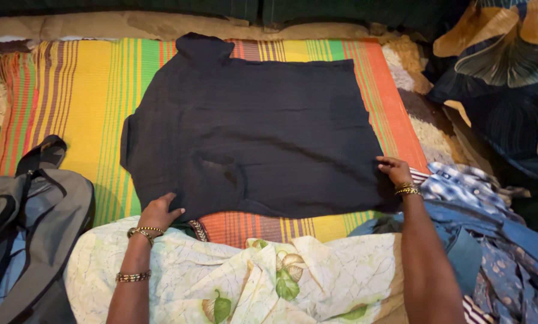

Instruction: The person buttons a black shirt and then folds it into a narrow rectangle by hand while sitting on the floor.

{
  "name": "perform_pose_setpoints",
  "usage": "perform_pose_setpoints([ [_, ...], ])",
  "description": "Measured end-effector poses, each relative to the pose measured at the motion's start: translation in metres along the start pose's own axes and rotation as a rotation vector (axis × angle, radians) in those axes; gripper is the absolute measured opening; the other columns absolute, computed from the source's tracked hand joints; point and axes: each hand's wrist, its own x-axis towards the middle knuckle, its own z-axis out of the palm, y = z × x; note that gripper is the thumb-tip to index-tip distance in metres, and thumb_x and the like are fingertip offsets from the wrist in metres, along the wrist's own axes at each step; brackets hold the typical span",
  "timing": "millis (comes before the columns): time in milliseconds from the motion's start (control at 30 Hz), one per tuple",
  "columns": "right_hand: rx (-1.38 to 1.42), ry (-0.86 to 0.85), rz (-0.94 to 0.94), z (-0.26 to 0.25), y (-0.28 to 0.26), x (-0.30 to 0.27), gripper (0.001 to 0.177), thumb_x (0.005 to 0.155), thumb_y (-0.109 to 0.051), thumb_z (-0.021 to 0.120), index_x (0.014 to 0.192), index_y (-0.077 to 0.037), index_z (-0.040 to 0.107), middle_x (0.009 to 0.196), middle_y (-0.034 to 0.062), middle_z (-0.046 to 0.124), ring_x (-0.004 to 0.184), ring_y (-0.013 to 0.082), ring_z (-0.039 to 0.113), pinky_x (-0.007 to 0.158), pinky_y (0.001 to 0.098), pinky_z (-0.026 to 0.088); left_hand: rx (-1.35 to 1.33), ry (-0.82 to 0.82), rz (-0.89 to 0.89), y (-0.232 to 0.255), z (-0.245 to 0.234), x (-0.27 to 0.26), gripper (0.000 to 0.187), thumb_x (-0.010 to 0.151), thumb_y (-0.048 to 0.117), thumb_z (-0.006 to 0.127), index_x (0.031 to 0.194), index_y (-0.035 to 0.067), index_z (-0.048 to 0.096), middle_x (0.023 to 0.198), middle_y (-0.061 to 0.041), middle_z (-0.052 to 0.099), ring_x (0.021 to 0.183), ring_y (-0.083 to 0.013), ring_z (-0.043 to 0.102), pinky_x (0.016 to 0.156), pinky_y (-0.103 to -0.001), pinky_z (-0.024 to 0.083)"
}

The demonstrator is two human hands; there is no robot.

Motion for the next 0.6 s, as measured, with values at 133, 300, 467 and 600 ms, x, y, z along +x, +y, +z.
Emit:
perform_pose_setpoints([
  [133, 0.379, 0.33, 0.061, -0.01, -0.001, 0.023, 0.046, 0.085, 0.011, 0.07, 0.124, -0.011, 0.078, 0.109, 0.0022, 0.075, 0.094, 0.0135, 0.068, 0.086, 0.0253, 0.057, 0.006, 0.034, 0.026, -0.005, 0.01, 0.0, 0.048, 0.077, 0.023, 0.081, 0.122, 0.008, 0.07, 0.125, -0.015, 0.071, 0.113, -0.035, 0.068, 0.097, -0.042, 0.054],
  [300, -0.72, 0.321, -0.255, -0.001, 0.011, 0.02, 0.03, 0.09, 0.0, 0.069, 0.114, -0.015, 0.08, 0.113, 0.0103, 0.073, 0.098, 0.0307, 0.07, 0.088, 0.0429, 0.056, 0.037, -0.002, 0.029, -0.005, 0.012, 0.004, 0.044, 0.078, 0.018, 0.079, 0.12, 0.008, 0.071, 0.126, -0.013, 0.07, 0.115, -0.034, 0.067, 0.099, -0.041, 0.053],
  [467, -1.037, 0.417, 0.012, 0.038, 0.0, 0.035, 0.025, 0.094, -0.014, 0.066, 0.117, -0.012, 0.075, 0.136, 0.0149, 0.059, 0.128, 0.0402, 0.052, 0.1, 0.0599, 0.042, 0.064, -0.014, 0.029, -0.001, 0.01, 0.003, 0.045, 0.078, 0.018, 0.08, 0.121, 0.008, 0.07, 0.126, -0.013, 0.069, 0.115, -0.0343, 0.067, 0.098, -0.041, 0.053],
  [600, -1.03, 0.424, -0.425, 0.082, -0.072, 0.018, 0.061, 0.08, -0.015, 0.074, 0.137, -0.001, 0.061, 0.145, 0.0222, 0.052, 0.135, 0.041, 0.045, 0.104, 0.0591, 0.037, 0.084, -0.049, -0.017, 0.009, 0.006, 0.004, 0.044, 0.08, 0.019, 0.079, 0.122, 0.009, 0.07, 0.125, -0.012, 0.07, 0.115, -0.0333, 0.067, 0.099, -0.041, 0.053],
])
